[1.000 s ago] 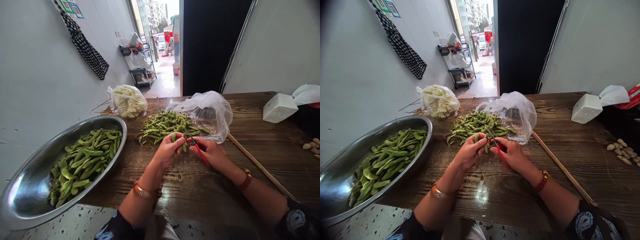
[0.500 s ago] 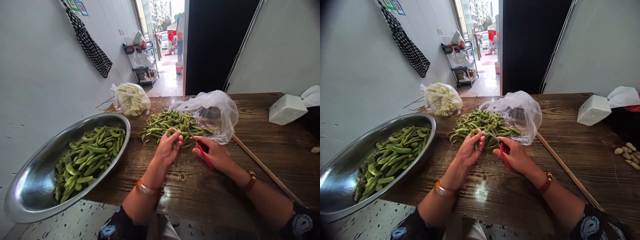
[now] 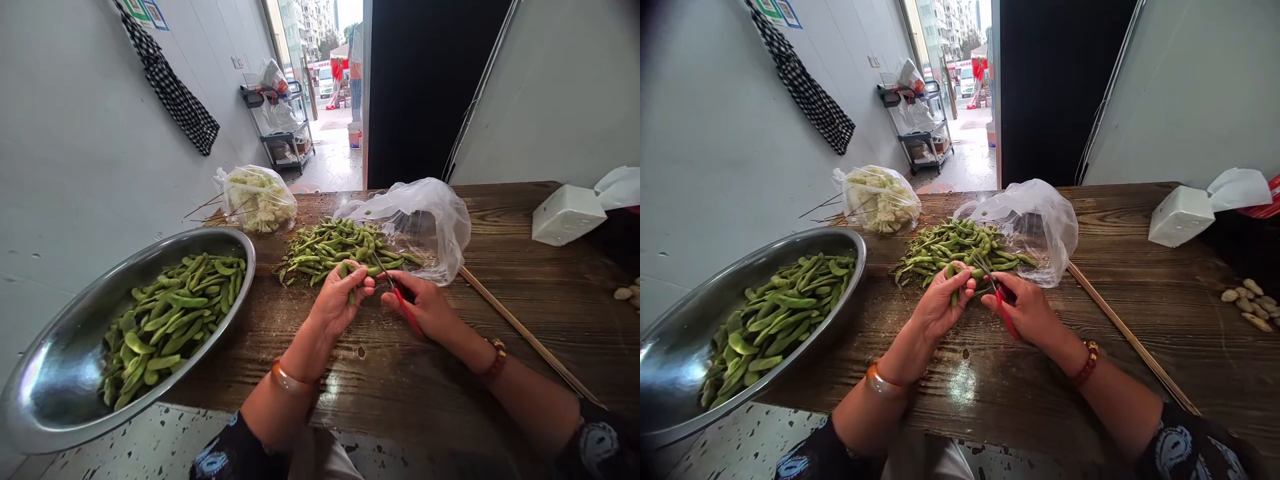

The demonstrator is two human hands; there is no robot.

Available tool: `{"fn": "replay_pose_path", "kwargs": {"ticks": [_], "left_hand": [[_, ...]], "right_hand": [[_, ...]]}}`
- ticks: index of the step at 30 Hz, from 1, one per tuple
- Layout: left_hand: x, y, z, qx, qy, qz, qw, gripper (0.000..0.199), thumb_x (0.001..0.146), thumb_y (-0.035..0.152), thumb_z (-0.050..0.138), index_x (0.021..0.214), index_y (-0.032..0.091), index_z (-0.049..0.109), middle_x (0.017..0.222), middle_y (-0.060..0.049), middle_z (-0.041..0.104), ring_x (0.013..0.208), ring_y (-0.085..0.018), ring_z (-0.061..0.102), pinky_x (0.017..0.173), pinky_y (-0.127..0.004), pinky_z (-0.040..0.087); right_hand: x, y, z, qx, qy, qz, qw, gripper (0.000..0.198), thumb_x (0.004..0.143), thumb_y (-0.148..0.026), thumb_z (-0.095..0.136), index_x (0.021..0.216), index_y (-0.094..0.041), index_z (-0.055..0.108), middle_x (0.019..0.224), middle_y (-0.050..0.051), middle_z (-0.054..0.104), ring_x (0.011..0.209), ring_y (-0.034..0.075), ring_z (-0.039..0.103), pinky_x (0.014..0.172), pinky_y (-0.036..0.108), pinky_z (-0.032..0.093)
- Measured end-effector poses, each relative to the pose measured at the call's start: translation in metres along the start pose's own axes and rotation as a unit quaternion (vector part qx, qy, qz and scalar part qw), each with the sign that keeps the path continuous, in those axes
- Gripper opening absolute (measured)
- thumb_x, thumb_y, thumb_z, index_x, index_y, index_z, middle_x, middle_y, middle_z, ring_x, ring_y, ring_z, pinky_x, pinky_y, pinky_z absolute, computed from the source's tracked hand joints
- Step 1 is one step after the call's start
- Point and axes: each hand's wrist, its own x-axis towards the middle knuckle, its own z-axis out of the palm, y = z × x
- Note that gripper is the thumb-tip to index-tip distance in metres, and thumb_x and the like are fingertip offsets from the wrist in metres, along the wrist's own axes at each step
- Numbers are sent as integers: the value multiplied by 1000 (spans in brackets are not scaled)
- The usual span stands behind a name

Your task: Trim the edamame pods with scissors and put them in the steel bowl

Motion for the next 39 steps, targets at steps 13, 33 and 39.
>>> {"fn": "replay_pose_path", "kwargs": {"ticks": [13, 33, 39], "left_hand": [[7, 25, -17, 23, 37, 76, 996, 10, 72, 12, 53, 77, 17, 47, 63, 4, 55, 66, -11, 62, 74, -30, 55], [5, 29, -32, 781, -43, 171, 598, 8, 77, 20, 59, 82, 17, 64, 85, -6, 64, 83, -20, 57, 74, -29, 42], [2, 30, -21, 460, -33, 140, 876, 25, 81, 39, 60, 84, 14, 60, 67, 0, 57, 49, -7, 42, 45, -20, 30]], "right_hand": [[4, 4, -6, 28, 29, 28, 999, 45, 85, -50, 55, 111, -15, 65, 62, -3, 51, 56, 12, 44, 54, 24, 36], [6, 10, -4, 37, 38, 29, 998, 42, 83, -48, 58, 110, -16, 65, 63, -3, 52, 57, 12, 44, 53, 24, 35], [4, 12, -2, 46, 24, 36, 998, 44, 83, -49, 59, 113, -17, 64, 63, -3, 52, 56, 12, 44, 53, 24, 35]]}}
